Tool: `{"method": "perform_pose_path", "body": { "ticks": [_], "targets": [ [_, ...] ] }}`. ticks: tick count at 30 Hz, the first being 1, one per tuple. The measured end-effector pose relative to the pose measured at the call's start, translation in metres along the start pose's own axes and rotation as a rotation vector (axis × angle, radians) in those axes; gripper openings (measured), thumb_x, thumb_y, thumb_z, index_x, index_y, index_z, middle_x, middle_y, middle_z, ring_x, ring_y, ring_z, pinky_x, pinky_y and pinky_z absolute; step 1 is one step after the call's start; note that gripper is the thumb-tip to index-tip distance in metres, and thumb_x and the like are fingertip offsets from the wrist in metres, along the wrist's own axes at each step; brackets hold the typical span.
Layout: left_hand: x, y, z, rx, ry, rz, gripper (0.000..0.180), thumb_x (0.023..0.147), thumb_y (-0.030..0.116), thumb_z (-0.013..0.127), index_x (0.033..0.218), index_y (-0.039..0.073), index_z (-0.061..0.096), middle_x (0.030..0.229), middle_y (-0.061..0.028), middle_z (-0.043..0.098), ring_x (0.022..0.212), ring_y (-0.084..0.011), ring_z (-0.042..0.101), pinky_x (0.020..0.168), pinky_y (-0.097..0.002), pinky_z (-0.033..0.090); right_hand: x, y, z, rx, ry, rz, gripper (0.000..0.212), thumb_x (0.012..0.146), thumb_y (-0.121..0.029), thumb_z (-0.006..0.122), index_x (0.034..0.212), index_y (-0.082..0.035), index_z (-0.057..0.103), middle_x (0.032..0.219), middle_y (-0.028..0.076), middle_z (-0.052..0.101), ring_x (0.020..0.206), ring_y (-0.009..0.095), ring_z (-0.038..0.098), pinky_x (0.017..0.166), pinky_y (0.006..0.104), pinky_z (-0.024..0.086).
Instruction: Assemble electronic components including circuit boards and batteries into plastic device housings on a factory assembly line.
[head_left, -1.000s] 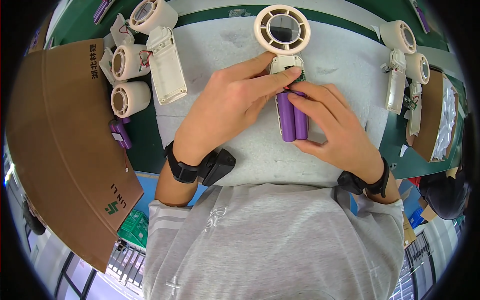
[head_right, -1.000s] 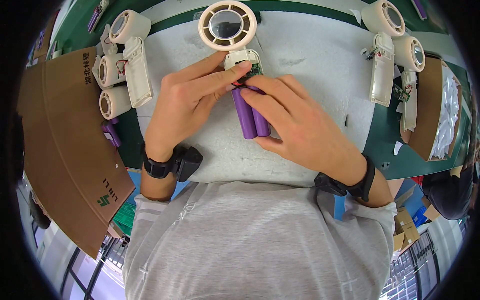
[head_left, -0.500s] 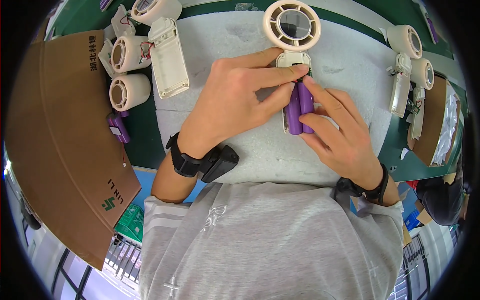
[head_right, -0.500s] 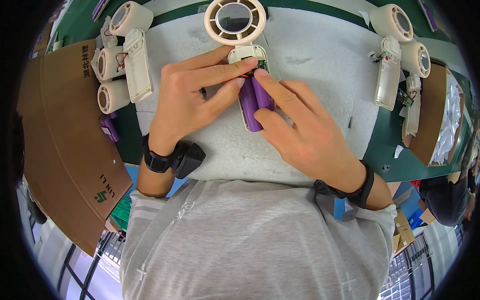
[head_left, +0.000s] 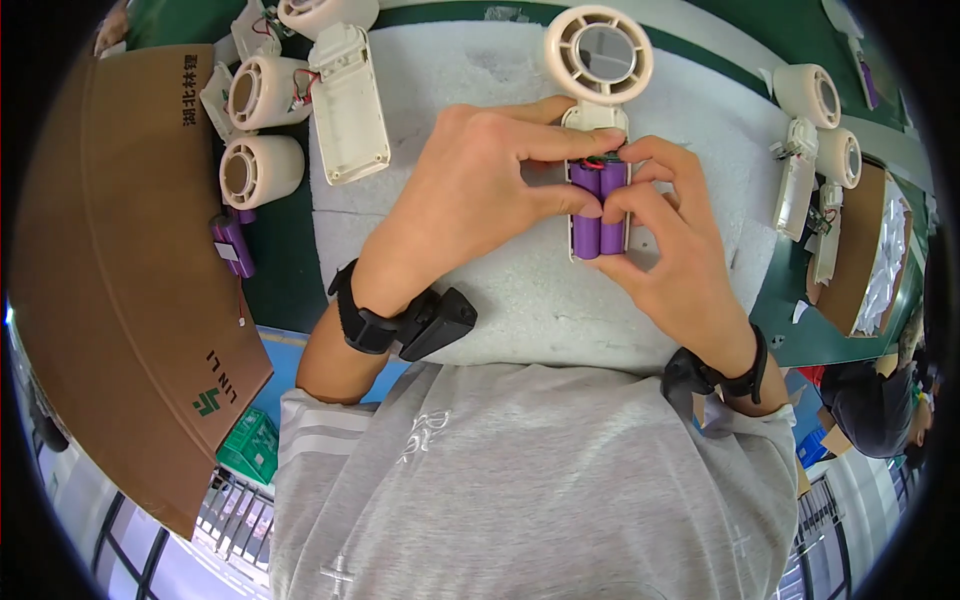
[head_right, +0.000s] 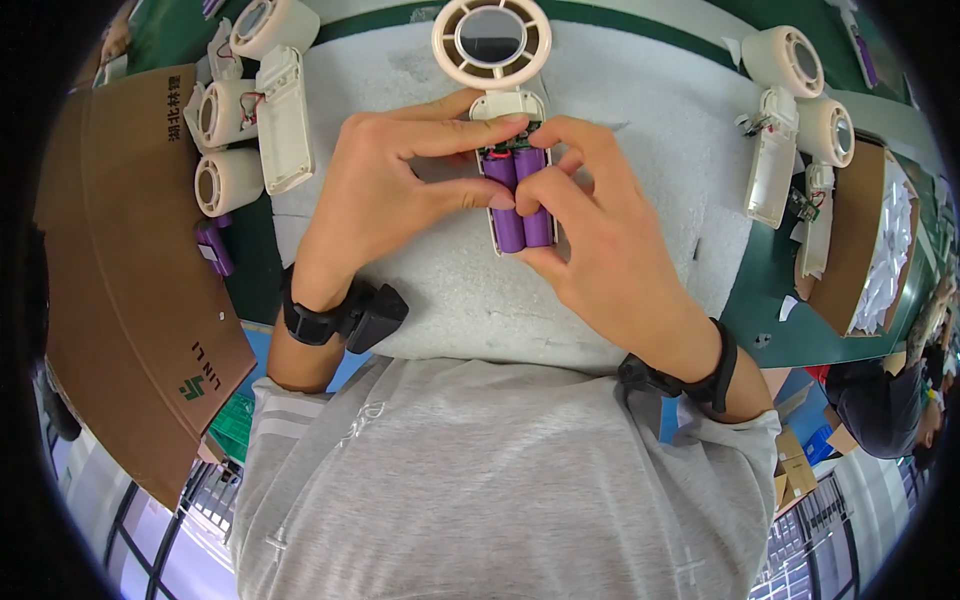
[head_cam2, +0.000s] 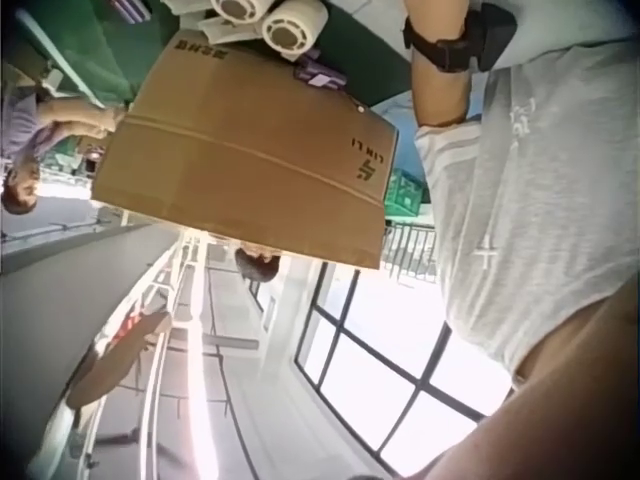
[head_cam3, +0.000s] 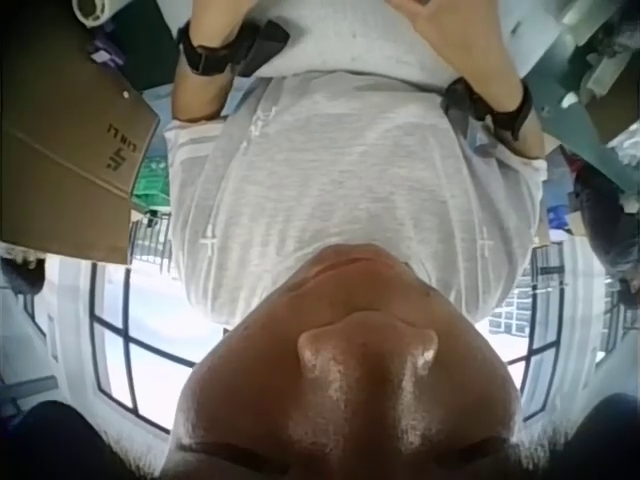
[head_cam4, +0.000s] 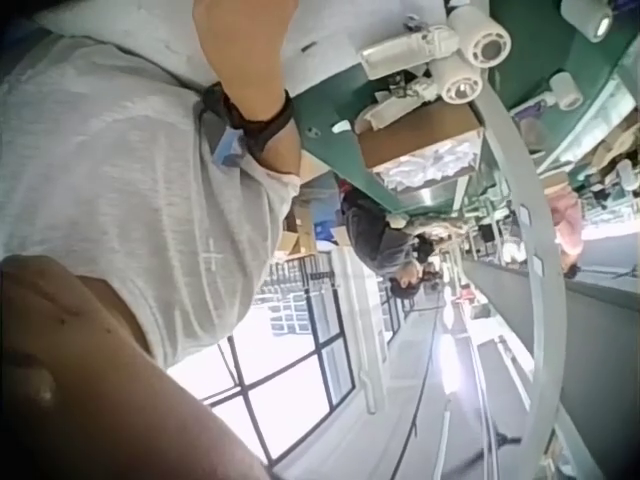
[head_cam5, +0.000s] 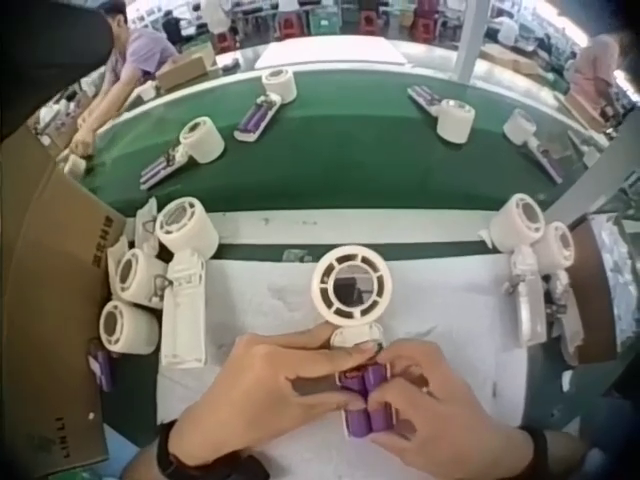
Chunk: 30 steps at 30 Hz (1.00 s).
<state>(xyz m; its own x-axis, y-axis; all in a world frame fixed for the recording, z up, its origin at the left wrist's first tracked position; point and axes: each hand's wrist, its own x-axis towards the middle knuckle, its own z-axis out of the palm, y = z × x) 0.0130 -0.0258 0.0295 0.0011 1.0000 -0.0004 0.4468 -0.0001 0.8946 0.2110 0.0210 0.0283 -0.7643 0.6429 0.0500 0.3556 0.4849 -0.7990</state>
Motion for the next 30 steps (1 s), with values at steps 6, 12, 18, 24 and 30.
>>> {"method": "perform_pose_path", "body": {
  "ticks": [6, 12, 18, 24, 30],
  "targets": [
    [-0.003, -0.009, 0.005, -0.062, 0.034, 0.058, 0.049, 0.062, 0.006, 0.081, 0.11, 0.01, 0.07, 0.112, -0.0162, 0.066, 0.086, -0.026, 0.069, 0.074, -0.0298, 0.054, 0.006, -0.001, -0.009, 0.003, -0.064, -0.026, 0.041, 0.059, 0.0, 0.082, 0.092, -0.005, 0.059, 0.124, 0.011, 0.043, 0.097, 0.022, 0.053, 0.071, 0.03, 0.05],
    [-0.008, -0.007, 0.012, -0.013, 0.07, 0.169, 0.048, 0.062, 0.014, 0.082, 0.109, 0.015, 0.071, 0.101, -0.0171, 0.068, 0.082, -0.0309, 0.068, 0.071, -0.0342, 0.054, 0.004, -0.004, -0.004, 0.061, 0.172, -0.034, 0.031, 0.068, -0.006, 0.079, 0.094, -0.004, 0.063, 0.096, 0.009, 0.057, 0.08, 0.019, 0.055, 0.065, 0.0269, 0.046],
    [-0.007, -0.007, 0.021, 0.12, 0.002, 0.201, 0.053, 0.06, 0.02, 0.084, 0.111, 0.015, 0.071, 0.104, -0.0134, 0.069, 0.08, -0.0295, 0.065, 0.074, -0.0362, 0.051, 0.004, 0.001, -0.005, 0.012, 0.16, -0.006, 0.019, 0.072, -0.008, 0.077, 0.084, -0.002, 0.064, 0.085, 0.007, 0.06, 0.079, 0.02, 0.057, 0.064, 0.0299, 0.047],
    [-0.005, -0.004, 0.012, 0.118, -0.073, 0.106, 0.05, 0.061, 0.02, 0.083, 0.11, 0.015, 0.071, 0.105, -0.0117, 0.069, 0.078, -0.0292, 0.063, 0.075, -0.0366, 0.051, 0.002, 0.003, -0.013, -0.187, 0.053, -0.176, 0.02, 0.07, -0.005, 0.076, 0.085, 0.001, 0.064, 0.095, 0.01, 0.061, 0.083, 0.025, 0.058, 0.072, 0.034, 0.048],
    [-0.006, -0.013, 0.013, -0.001, -0.03, 0.242, 0.047, 0.065, 0.017, 0.081, 0.11, 0.013, 0.071, 0.102, -0.0143, 0.068, 0.084, -0.0292, 0.063, 0.078, -0.0375, 0.051, -0.013, -0.022, -0.013, -0.369, -0.053, -0.292, 0.044, 0.067, -0.006, 0.079, 0.104, 0.003, 0.058, 0.113, 0.015, 0.057, 0.101, 0.033, 0.055, 0.086, 0.0394, 0.046]
  ]
}}
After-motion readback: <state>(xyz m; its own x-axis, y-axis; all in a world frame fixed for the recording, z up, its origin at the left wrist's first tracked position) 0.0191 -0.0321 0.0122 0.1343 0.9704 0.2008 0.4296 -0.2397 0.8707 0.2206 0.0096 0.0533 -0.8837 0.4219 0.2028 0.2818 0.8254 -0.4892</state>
